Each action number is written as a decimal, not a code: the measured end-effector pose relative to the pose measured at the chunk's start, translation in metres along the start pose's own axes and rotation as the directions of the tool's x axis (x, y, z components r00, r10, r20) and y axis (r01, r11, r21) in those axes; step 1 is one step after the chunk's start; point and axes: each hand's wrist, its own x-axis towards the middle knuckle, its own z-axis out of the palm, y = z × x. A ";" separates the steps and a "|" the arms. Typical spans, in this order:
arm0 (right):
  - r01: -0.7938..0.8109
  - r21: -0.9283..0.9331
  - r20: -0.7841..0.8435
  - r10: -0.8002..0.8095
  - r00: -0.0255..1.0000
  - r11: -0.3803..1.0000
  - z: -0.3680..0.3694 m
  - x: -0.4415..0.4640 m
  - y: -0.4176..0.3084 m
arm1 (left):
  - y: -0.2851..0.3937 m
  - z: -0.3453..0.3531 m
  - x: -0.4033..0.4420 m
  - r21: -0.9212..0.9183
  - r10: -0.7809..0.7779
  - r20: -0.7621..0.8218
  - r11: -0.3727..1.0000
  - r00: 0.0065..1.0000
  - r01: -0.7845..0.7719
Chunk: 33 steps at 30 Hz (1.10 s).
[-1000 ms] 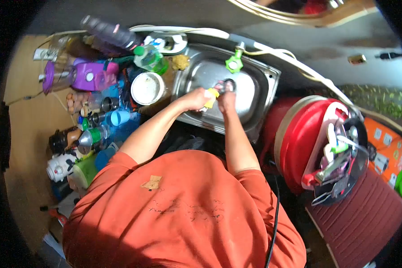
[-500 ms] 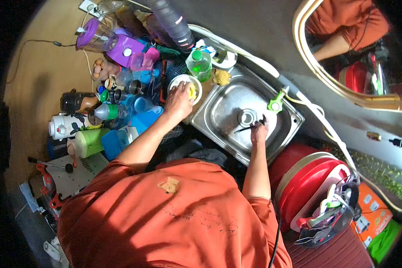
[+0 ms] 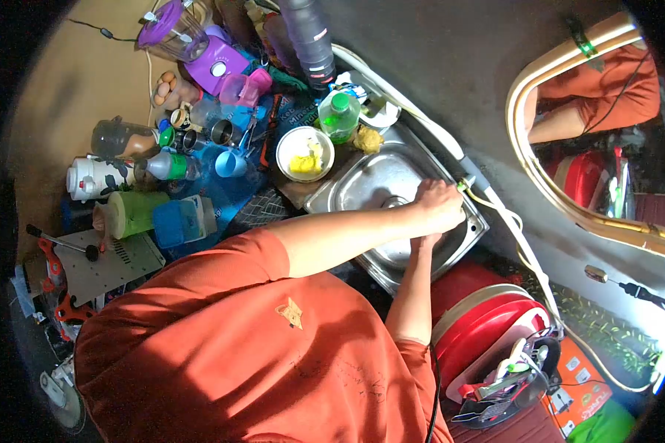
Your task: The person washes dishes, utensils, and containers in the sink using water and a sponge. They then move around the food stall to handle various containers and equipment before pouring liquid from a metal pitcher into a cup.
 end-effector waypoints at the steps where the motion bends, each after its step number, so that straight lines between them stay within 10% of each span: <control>1: -0.002 -0.015 -0.006 0.002 1.000 1.000 -0.002 0.006 0.005 | 0.002 -0.003 -0.001 -0.057 -0.078 -0.028 0.995 0.997 0.076; 6: -0.120 -0.118 0.037 0.125 0.991 0.986 -0.029 0.047 0.041 | -0.029 0.044 0.012 -0.407 -0.276 0.094 0.866 0.956 0.290; 8: -0.128 -0.249 0.135 0.165 0.977 0.960 -0.065 0.074 0.060 | -0.040 0.026 -0.004 -0.761 -0.344 0.461 0.320 0.818 0.564; 9: -0.055 -0.316 0.250 0.139 0.958 0.947 -0.082 0.087 0.073 | -0.047 0.031 -0.012 -0.817 -0.454 0.401 0.214 0.795 0.535; 10: -0.235 -0.095 -0.037 0.233 0.972 0.967 -0.061 0.070 0.055 | -0.066 0.057 -0.015 -0.582 -0.555 0.044 0.661 0.831 0.472; 13: -0.191 -0.022 0.055 0.192 0.980 0.981 -0.023 0.036 0.026 | -0.103 0.128 -0.016 -0.408 -0.596 -0.198 0.772 0.778 0.488; 16: -0.091 -0.065 0.092 0.097 0.991 0.994 -0.033 0.031 0.031 | -0.116 0.130 -0.016 -0.592 -0.409 0.177 0.683 0.895 0.429; 17: 0.073 -0.586 0.071 -0.038 0.997 0.807 -0.016 0.008 0.007 | -0.123 0.150 -0.012 -0.549 -0.337 0.113 0.763 0.935 0.342; 19: -0.038 -0.064 -0.012 0.037 0.999 0.997 -0.008 -0.008 -0.004 | -0.123 0.156 -0.004 -0.597 -0.152 0.269 0.748 0.951 0.288; 22: -0.003 -0.247 -0.014 -0.001 1.000 0.969 -0.043 -0.018 -0.002 | -0.147 0.157 0.003 -0.742 0.104 0.547 0.519 0.831 0.424; 28: 0.172 -0.556 0.155 -0.102 0.983 0.813 -0.064 -0.025 0.008 | -0.142 0.163 0.003 -0.678 0.067 0.385 0.697 0.921 0.233; 31: 0.218 -0.521 0.119 -0.182 0.976 0.825 -0.071 -0.021 0.014 | -0.125 0.140 0.006 -0.640 -0.068 0.641 0.503 0.765 0.581; 33: 0.257 -0.569 0.112 -0.237 0.965 0.781 -0.071 -0.021 0.009 | -0.126 0.137 0.009 -0.650 -0.056 0.608 0.538 0.792 0.537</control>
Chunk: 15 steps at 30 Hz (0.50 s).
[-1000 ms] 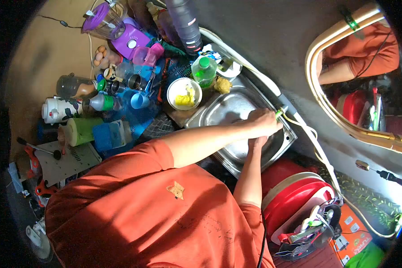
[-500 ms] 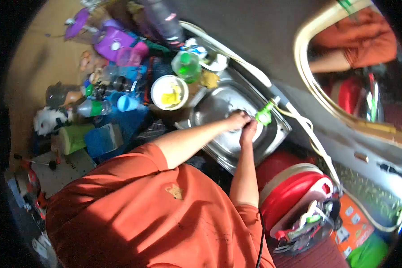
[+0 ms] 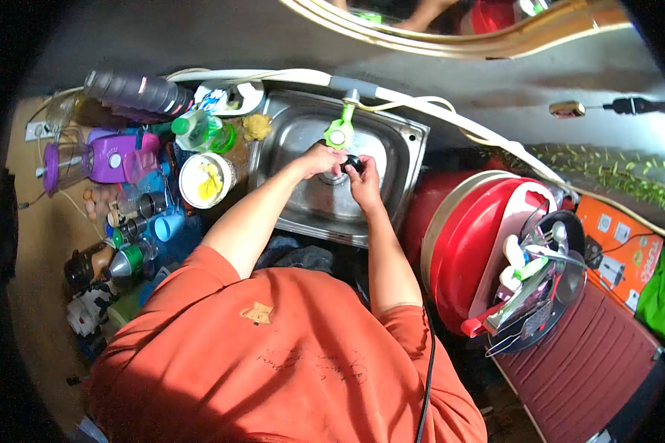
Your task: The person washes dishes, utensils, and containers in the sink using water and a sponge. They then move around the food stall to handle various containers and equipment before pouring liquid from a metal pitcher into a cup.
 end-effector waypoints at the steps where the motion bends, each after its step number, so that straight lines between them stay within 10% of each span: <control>1: -0.005 0.004 -0.015 0.005 1.000 1.000 0.002 0.001 0.001 | 0.004 0.002 0.001 0.114 0.045 -0.013 0.992 0.999 -0.043; 9: -0.055 -0.082 0.013 0.056 0.998 0.995 0.010 0.007 0.016 | 0.003 -0.004 0.019 0.315 0.029 -0.057 0.949 0.998 -0.010; 11: -0.098 -0.144 -0.015 0.097 0.995 0.985 0.013 0.007 0.010 | -0.011 -0.001 0.025 0.436 0.312 -0.111 0.869 0.944 -0.236; 15: -0.025 -0.125 -0.017 0.023 1.000 0.992 0.013 0.010 0.015 | 0.003 -0.006 0.023 0.302 0.065 -0.036 0.952 0.997 -0.051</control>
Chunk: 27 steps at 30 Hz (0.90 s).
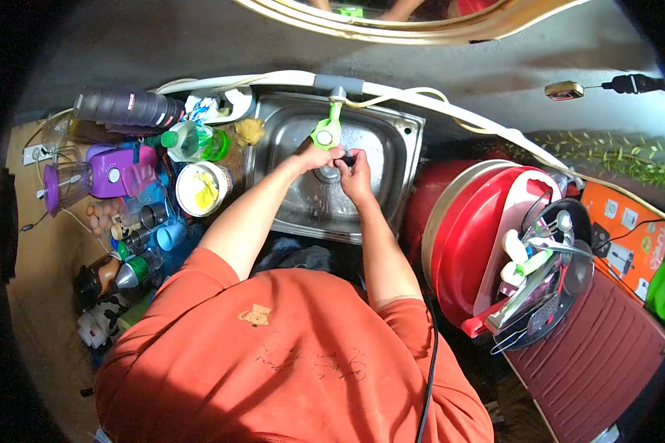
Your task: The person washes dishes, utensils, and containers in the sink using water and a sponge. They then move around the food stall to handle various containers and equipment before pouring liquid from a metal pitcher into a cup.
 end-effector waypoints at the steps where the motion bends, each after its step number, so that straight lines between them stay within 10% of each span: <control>1: -0.055 -0.025 0.023 0.056 0.998 0.998 -0.001 0.000 -0.013 | -0.010 0.004 0.006 0.091 0.054 -0.048 0.995 0.997 -0.050; 8: -0.087 0.318 -0.044 0.107 0.993 0.944 0.010 0.000 -0.014 | -0.021 0.001 0.013 0.178 0.051 -0.169 0.984 0.984 -0.021; 14: -0.077 0.453 -0.264 0.216 0.940 0.888 0.040 0.023 -0.014 | -0.023 0.027 0.022 -0.378 -0.041 -0.258 0.924 0.965 -0.062; 20: -0.116 0.666 -0.175 0.306 0.936 0.737 0.045 0.028 -0.013 | -0.048 0.044 0.036 -0.061 0.201 -0.393 0.968 0.898 -0.243; 22: -0.116 0.758 -0.173 0.368 0.914 0.642 0.047 0.035 0.012 | -0.008 0.040 0.000 -0.162 0.171 -0.295 0.961 0.940 -0.226; 24: -0.182 0.798 -0.161 0.494 0.854 0.575 0.040 0.032 -0.008 | -0.011 0.037 -0.004 0.109 0.194 -0.152 0.978 0.969 -0.179; 27: -0.242 0.855 -0.028 0.507 0.862 0.458 0.024 0.034 0.013 | -0.012 0.038 -0.016 0.185 0.457 -0.174 0.885 0.872 -0.427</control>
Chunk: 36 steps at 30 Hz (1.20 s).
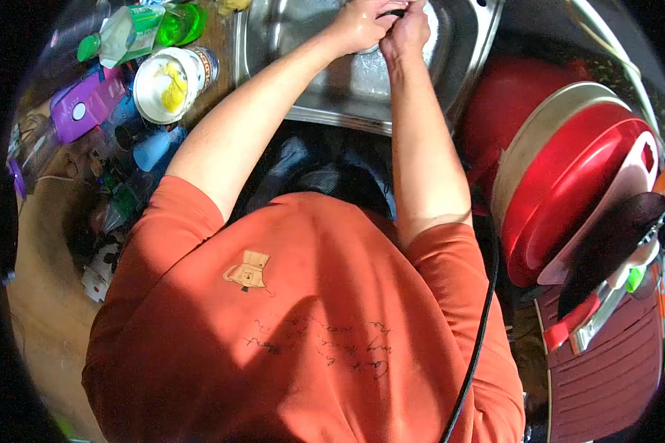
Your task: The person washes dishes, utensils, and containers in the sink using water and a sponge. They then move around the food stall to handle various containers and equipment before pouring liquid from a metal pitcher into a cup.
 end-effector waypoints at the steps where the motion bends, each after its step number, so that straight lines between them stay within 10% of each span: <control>1: 0.037 -0.014 0.003 -0.037 0.999 0.999 -0.005 0.008 0.000 | -0.004 0.003 -0.003 0.018 0.118 -0.033 0.993 0.992 -0.118; 6: -0.067 0.055 0.154 0.058 0.986 0.996 -0.015 -0.003 0.009 | -0.029 0.015 0.005 0.250 -0.043 -0.087 0.966 0.995 0.064; 7: -0.067 0.056 0.156 0.058 0.986 0.996 -0.013 -0.008 0.013 | -0.027 0.016 0.007 -0.035 -0.166 -0.145 0.986 0.975 0.162; 8: 0.029 -0.104 0.177 -0.010 0.984 0.994 -0.012 -0.014 0.018 | -0.025 0.017 0.007 -0.321 -0.295 -0.164 0.918 0.941 0.232; 11: 0.166 -0.616 0.184 -0.065 0.981 0.770 -0.023 -0.019 0.024 | -0.009 0.013 -0.001 -0.138 -0.283 -0.229 0.956 0.931 0.257; 13: -0.115 0.045 0.228 0.101 0.968 0.992 -0.048 0.022 0.041 | -0.003 0.014 -0.010 0.018 -0.211 -0.257 0.975 0.943 0.223; 15: -0.100 0.055 0.012 0.099 0.995 0.994 -0.009 -0.013 0.017 | -0.006 0.015 -0.022 0.051 -0.083 -0.067 0.995 0.994 0.086; 19: -0.427 0.207 0.328 0.349 0.878 0.880 -0.016 -0.009 0.022 | -0.036 0.010 -0.022 0.382 0.185 -0.094 0.914 0.978 -0.136; 22: -0.519 0.346 0.472 0.333 0.816 0.782 -0.013 -0.014 0.035 | -0.002 -0.004 -0.025 0.545 -0.126 -0.110 0.822 0.986 0.165; 27: -0.497 0.375 0.370 0.366 0.854 0.782 -0.007 -0.011 0.034 | -0.026 -0.008 -0.018 0.625 0.106 0.014 0.775 0.994 -0.091; 28: -0.626 0.446 0.620 0.284 0.732 0.640 -0.014 -0.014 0.032 | -0.016 -0.011 -0.018 0.624 0.088 0.010 0.778 0.996 -0.075; 29: -0.435 0.364 0.263 0.357 0.896 0.824 -0.007 -0.016 0.033 | -0.013 -0.010 -0.013 0.619 -0.053 0.033 0.785 0.998 0.021; 30: -0.649 0.478 0.657 0.249 0.712 0.592 -0.038 0.007 0.045 | -0.004 -0.012 -0.007 0.658 -0.215 0.122 0.748 0.969 0.084; 32: -0.564 0.426 0.645 0.200 0.738 0.708 -0.026 -0.001 0.037 | -0.017 0.005 0.006 0.409 -0.398 -0.086 0.822 0.914 0.396; 36: -0.462 0.426 0.368 0.317 0.874 0.778 -0.017 -0.009 0.023 | -0.032 0.011 0.015 0.048 -0.426 -0.233 0.893 0.874 0.448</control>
